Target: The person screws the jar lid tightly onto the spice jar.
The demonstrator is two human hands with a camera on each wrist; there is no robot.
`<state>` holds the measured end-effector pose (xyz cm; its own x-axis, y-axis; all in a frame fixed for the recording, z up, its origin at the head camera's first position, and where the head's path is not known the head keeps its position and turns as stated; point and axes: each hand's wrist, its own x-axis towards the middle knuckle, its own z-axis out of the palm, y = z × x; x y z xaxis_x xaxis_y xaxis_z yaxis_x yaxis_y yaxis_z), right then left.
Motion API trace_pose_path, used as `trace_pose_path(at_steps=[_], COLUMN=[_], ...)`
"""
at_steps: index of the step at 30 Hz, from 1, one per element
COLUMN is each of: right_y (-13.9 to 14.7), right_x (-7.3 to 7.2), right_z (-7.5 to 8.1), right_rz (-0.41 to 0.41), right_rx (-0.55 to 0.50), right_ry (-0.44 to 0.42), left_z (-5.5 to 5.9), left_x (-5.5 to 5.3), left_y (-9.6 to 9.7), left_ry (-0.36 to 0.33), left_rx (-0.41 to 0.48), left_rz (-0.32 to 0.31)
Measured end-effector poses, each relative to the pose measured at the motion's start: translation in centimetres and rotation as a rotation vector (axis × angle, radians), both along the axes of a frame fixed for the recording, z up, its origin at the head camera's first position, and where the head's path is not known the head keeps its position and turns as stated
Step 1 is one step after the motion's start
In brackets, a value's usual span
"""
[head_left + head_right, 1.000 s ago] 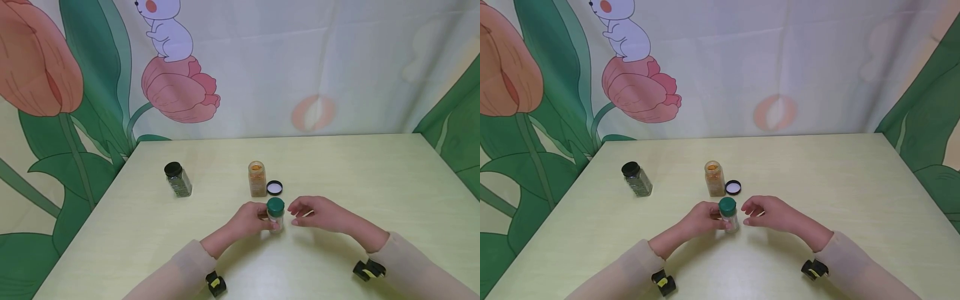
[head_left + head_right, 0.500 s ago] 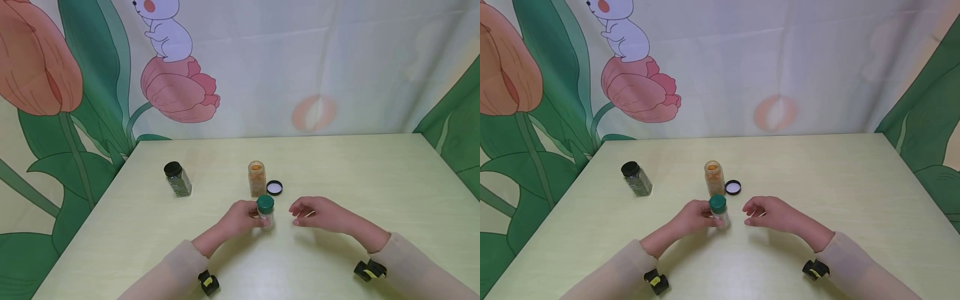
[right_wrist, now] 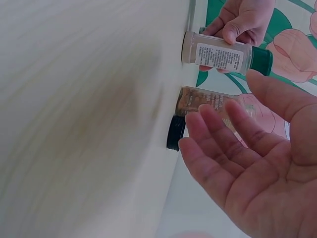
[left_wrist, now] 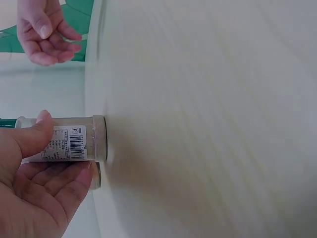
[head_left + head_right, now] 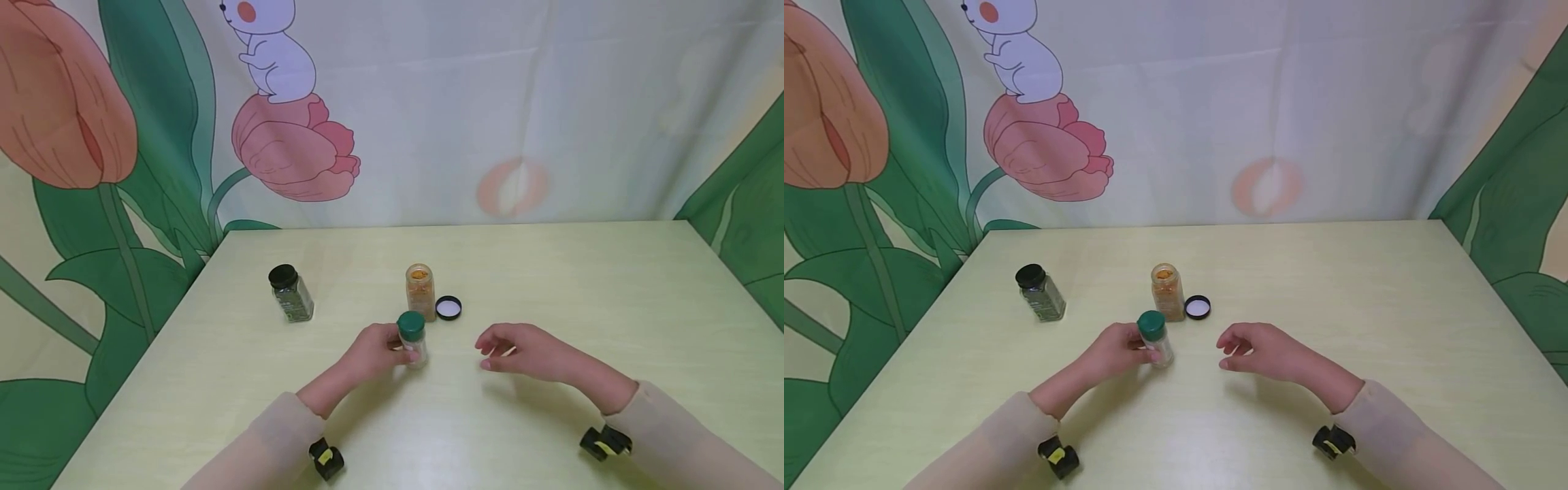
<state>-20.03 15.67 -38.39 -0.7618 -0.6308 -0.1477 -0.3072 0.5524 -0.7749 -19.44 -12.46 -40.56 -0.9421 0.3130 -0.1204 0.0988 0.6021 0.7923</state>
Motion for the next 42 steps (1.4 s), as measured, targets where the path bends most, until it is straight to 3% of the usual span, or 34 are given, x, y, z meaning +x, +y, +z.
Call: trace_pose_path(at_steps=[9,23,42], right_y=[0.3,0.5,0.8], right_x=[0.2,0.3,0.2], right_z=[-0.1,-0.1,-0.5], right_rz=[-0.007,-0.003,0.001], right_rx=[0.035,0.047,0.042], right_ry=[0.035,0.049,0.063], left_z=[-0.2,-0.2,-0.1], left_x=[-0.6,-2.4,-3.3], left_y=[-1.3,-3.5,-4.8], left_ry=[0.014,-0.008,0.012], left_rx=[-0.013,-0.024,-0.042], left_rz=[0.108,0.186,0.222])
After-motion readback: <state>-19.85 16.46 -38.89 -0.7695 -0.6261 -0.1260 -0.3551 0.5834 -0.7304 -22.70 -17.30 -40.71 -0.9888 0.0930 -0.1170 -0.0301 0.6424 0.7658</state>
